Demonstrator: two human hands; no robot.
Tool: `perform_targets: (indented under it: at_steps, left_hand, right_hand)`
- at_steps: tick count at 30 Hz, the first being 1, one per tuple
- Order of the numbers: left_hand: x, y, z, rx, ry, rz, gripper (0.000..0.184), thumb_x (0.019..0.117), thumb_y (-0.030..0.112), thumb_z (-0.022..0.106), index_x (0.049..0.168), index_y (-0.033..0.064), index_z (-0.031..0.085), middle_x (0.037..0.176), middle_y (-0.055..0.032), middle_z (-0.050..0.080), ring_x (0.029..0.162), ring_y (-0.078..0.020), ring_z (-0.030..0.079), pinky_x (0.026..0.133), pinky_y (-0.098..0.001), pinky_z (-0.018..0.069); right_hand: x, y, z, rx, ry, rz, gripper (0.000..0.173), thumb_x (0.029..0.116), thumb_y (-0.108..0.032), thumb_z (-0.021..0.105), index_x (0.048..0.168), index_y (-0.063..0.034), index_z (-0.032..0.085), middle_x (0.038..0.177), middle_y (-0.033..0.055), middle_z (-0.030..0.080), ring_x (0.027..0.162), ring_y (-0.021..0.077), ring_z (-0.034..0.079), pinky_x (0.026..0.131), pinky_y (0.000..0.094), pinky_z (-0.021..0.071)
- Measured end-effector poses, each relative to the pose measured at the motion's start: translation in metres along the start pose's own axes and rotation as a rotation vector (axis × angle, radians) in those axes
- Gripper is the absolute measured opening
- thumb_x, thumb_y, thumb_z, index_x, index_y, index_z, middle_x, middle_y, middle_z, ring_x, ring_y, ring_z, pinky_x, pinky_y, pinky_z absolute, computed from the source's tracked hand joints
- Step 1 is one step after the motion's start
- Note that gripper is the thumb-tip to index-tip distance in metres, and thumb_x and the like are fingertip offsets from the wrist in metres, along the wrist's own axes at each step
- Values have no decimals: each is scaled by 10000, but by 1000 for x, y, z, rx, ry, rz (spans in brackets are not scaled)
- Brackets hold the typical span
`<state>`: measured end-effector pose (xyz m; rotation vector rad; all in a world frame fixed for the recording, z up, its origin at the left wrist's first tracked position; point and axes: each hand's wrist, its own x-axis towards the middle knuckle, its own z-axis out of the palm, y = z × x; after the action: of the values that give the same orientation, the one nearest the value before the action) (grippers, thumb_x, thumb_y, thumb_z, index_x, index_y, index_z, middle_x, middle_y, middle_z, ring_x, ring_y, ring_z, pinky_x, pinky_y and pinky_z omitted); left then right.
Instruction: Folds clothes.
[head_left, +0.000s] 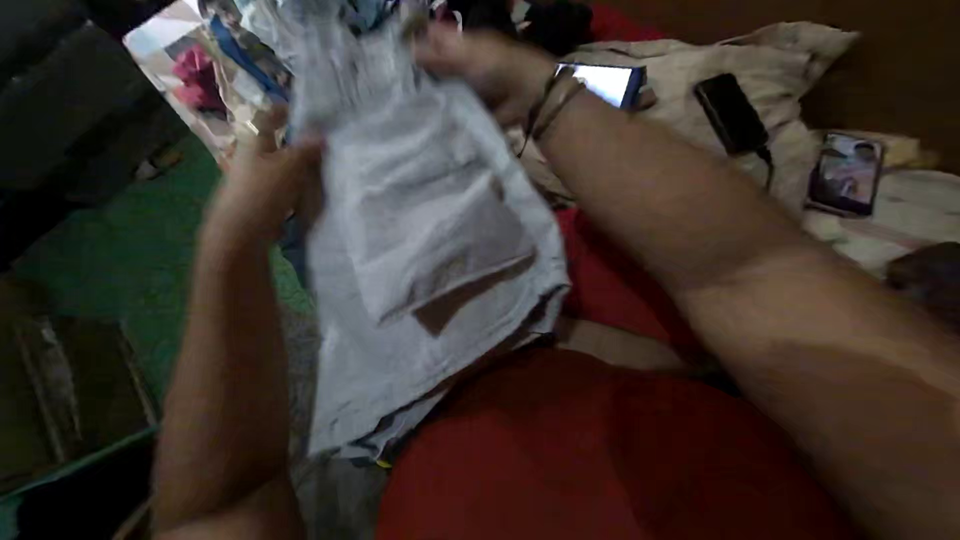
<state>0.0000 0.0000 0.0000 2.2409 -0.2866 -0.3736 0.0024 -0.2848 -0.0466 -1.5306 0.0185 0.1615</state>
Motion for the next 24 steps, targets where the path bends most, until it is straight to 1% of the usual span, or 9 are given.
perform_targets:
  at_steps: [2, 6, 9, 12, 15, 18, 20, 22, 24]
  left_hand:
    - [-19, -52, 40, 172, -176, -108, 718, 1039, 333, 601, 1622, 137, 231, 1453, -257, 517, 1212, -398, 607, 984, -603, 505]
    - [-95, -135, 79, 265, -228, 133, 876, 869, 492, 752, 1585, 160, 372, 1679, -242, 97, 1480, -446, 309, 1081, -648, 419]
    - [-157, -150, 90, 303, -67, 295, 818, 803, 672, 731, 1443, 189, 568, 1578, -333, 261, 1412, -493, 355, 1083, -628, 397]
    - [-189, -164, 103, 410, 30, 365, 572, 896, 575, 702, 1383, 297, 590, 1390, -242, 459, 1309, -381, 457, 1073, -516, 400]
    - [-197, -174, 105, 412, 81, 258, 524, 933, 421, 685, 1379, 157, 608, 1352, -291, 477, 1200, -353, 537, 981, -462, 484]
    - [-200, -171, 101, 361, 109, 77, 728, 863, 405, 751, 1428, 6, 523, 1353, -360, 442, 1141, -382, 548, 924, -463, 510]
    - [-202, -168, 101, 329, 98, -31, 753, 849, 346, 762, 1459, 7, 480, 1328, -335, 458, 1073, -329, 580, 850, -410, 544]
    - [-202, -162, 99, 319, 75, -89, 599, 885, 218, 701, 1407, -10, 514, 1267, -298, 502, 1009, -297, 608, 794, -392, 562]
    - [-199, -151, 92, 399, 64, -96, 416, 885, 79, 649, 1281, -36, 594, 1197, -298, 543, 947, -345, 623, 770, -458, 557]
  right_hand:
    - [-21, 71, 1, -473, 9, 241, 759, 1008, -417, 630, 1609, -102, 291, 1458, 217, 537, 1269, 332, 582, 1056, 545, 471]
    - [-95, 124, 27, -930, -261, 298, 737, 953, -373, 718, 1588, -196, 388, 1597, 255, 333, 1374, 489, 433, 1051, 682, 413]
    - [-155, 122, 33, -1061, -245, 76, 666, 892, -301, 788, 1504, -278, 526, 1366, 222, 533, 1159, 433, 572, 896, 625, 508]
    - [-183, 126, 30, -1051, -428, 279, 770, 924, -326, 759, 1591, -292, 376, 1290, 222, 571, 1084, 399, 618, 895, 580, 521]
    - [-194, 141, 42, -1028, -478, 368, 724, 997, -291, 660, 1623, -234, 300, 1289, 233, 597, 1120, 418, 614, 965, 595, 471]
    - [-208, 163, 54, -1040, -447, 31, 613, 997, -171, 631, 1572, -205, 421, 1117, 200, 678, 1052, 395, 648, 900, 546, 523]
    - [-212, 176, 55, -1081, -398, -138, 655, 955, -109, 667, 1558, -242, 449, 1200, 194, 664, 1142, 404, 620, 928, 554, 516]
    - [-211, 179, 53, -1147, -402, -103, 741, 924, -79, 696, 1573, -301, 414, 1337, 193, 624, 1280, 425, 552, 1006, 602, 458]
    - [-212, 175, 50, -1230, -408, -40, 787, 898, -37, 707, 1569, -327, 415, 1206, 175, 668, 1157, 426, 595, 937, 617, 449]
